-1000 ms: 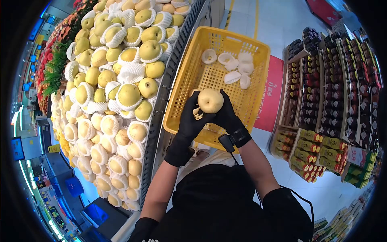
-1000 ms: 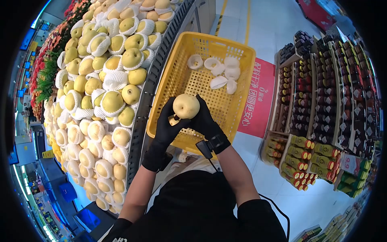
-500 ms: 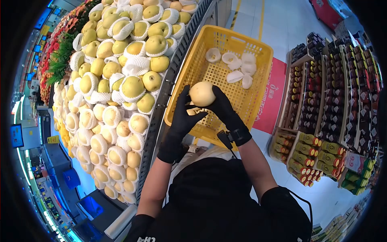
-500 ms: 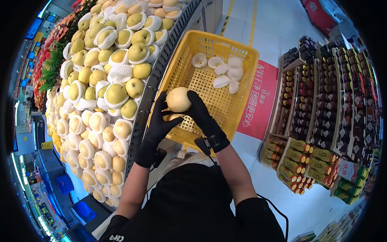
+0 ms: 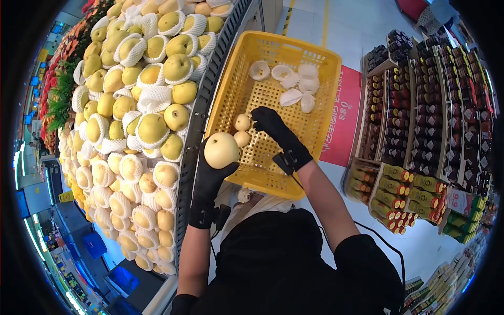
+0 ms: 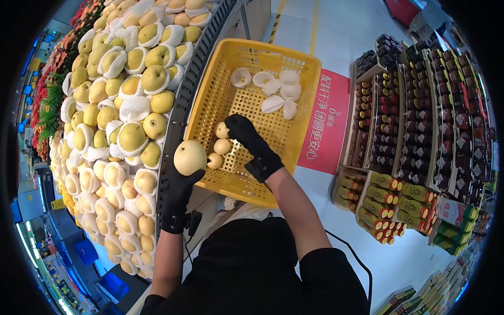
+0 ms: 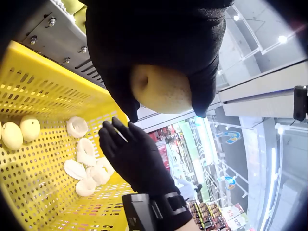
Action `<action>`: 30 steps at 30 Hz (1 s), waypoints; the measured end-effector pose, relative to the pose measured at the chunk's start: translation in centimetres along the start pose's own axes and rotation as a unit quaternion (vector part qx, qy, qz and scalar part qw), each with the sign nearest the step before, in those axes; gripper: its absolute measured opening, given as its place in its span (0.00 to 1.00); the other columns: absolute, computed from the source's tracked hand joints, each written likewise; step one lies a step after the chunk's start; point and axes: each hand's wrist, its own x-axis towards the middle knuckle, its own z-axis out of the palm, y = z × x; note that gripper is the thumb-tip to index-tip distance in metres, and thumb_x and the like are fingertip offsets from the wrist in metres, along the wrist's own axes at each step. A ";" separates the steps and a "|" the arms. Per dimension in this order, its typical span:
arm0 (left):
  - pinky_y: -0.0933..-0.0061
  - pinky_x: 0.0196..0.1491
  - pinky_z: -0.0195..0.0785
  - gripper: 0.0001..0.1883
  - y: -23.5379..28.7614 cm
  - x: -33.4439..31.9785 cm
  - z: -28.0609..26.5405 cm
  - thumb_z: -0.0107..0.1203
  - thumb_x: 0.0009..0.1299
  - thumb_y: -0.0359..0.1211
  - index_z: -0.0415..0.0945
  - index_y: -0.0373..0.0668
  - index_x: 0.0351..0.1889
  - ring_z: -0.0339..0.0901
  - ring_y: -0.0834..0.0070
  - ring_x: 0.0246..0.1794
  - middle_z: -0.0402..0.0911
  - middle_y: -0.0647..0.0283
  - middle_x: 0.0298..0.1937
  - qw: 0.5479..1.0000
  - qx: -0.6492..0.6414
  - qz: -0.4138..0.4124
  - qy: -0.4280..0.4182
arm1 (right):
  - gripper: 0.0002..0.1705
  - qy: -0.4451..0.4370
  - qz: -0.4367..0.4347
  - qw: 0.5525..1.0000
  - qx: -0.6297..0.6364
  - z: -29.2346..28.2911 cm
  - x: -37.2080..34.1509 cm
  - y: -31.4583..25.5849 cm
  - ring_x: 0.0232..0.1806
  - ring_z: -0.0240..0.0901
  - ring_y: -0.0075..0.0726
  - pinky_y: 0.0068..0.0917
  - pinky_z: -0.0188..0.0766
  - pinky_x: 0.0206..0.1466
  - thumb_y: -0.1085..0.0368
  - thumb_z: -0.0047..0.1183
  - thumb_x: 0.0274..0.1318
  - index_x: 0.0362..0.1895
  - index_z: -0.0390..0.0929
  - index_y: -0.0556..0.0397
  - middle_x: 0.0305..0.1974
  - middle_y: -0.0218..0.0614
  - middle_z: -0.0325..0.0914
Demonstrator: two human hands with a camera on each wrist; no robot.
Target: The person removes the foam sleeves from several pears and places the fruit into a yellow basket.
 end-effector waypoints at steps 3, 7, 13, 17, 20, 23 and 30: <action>0.69 0.54 0.71 0.41 0.1 -0.3 -0.6 0.70 0.50 0.26 0.61 0.39 0.63 0.74 0.70 0.52 0.72 0.59 0.54 0.999 -0.010 -0.042 0.028 | 0.24 0.155 -0.042 0.939 -0.303 -2.6 3.2 -0.1 0.38 0.79 0.49 0.39 0.75 0.42 0.57 0.53 0.56 0.52 0.73 0.60 0.43 0.56 0.78; 0.70 0.54 0.69 0.40 0.0 -1.3 -1.2 0.67 0.53 0.26 0.60 0.38 0.64 0.73 0.70 0.52 0.73 0.59 0.53 0.994 -0.004 -0.082 0.078 | 0.08 0.161 -0.258 0.687 -0.660 -8.9 8.8 3.1 0.34 0.73 0.56 0.41 0.73 0.45 0.67 0.56 0.38 0.24 0.75 0.59 0.27 0.53 0.73; 0.70 0.54 0.69 0.36 0.1 -2.1 -1.7 0.63 0.55 0.26 0.61 0.37 0.63 0.73 0.70 0.51 0.73 0.59 0.52 0.990 -0.029 -0.112 0.085 | 0.14 0.267 -0.031 0.814 -0.515 -16.3 14.1 6.0 0.42 0.77 0.66 0.52 0.76 0.44 0.65 0.51 0.49 0.38 0.80 0.58 0.47 0.56 0.72; 0.70 0.53 0.70 0.37 -0.4 -2.5 -1.9 0.65 0.53 0.27 0.62 0.37 0.62 0.74 0.70 0.51 0.73 0.59 0.52 0.987 -0.036 -0.114 0.106 | 0.12 0.271 0.014 0.780 -0.564 -19.0 14.4 5.6 0.41 0.77 0.63 0.51 0.76 0.43 0.64 0.51 0.48 0.35 0.81 0.55 0.53 0.53 0.68; 0.70 0.53 0.70 0.38 -2.2 -2.4 -2.6 0.67 0.50 0.27 0.62 0.38 0.61 0.74 0.70 0.50 0.74 0.60 0.52 0.987 -0.058 -0.106 0.105 | 0.17 0.262 0.034 0.796 -0.545 -19.3 14.1 3.9 0.48 0.74 0.65 0.54 0.73 0.50 0.66 0.48 0.48 0.43 0.77 0.57 0.53 0.55 0.66; 0.69 0.52 0.71 0.39 -2.9 -2.0 -2.7 0.68 0.48 0.27 0.63 0.38 0.61 0.75 0.70 0.50 0.74 0.59 0.51 0.987 -0.036 -0.107 0.112 | 0.14 0.314 0.036 0.698 -0.643 -19.6 14.8 3.0 0.47 0.72 0.60 0.51 0.74 0.46 0.64 0.51 0.48 0.38 0.81 0.55 0.55 0.51 0.65; 0.68 0.53 0.72 0.40 -1.7 -1.6 -2.0 0.69 0.48 0.27 0.62 0.38 0.61 0.76 0.69 0.50 0.75 0.59 0.51 0.986 -0.047 -0.126 0.102 | 0.13 0.351 0.033 0.659 -0.664 -21.4 16.2 4.2 0.43 0.72 0.58 0.50 0.74 0.39 0.63 0.52 0.49 0.38 0.80 0.56 0.54 0.46 0.65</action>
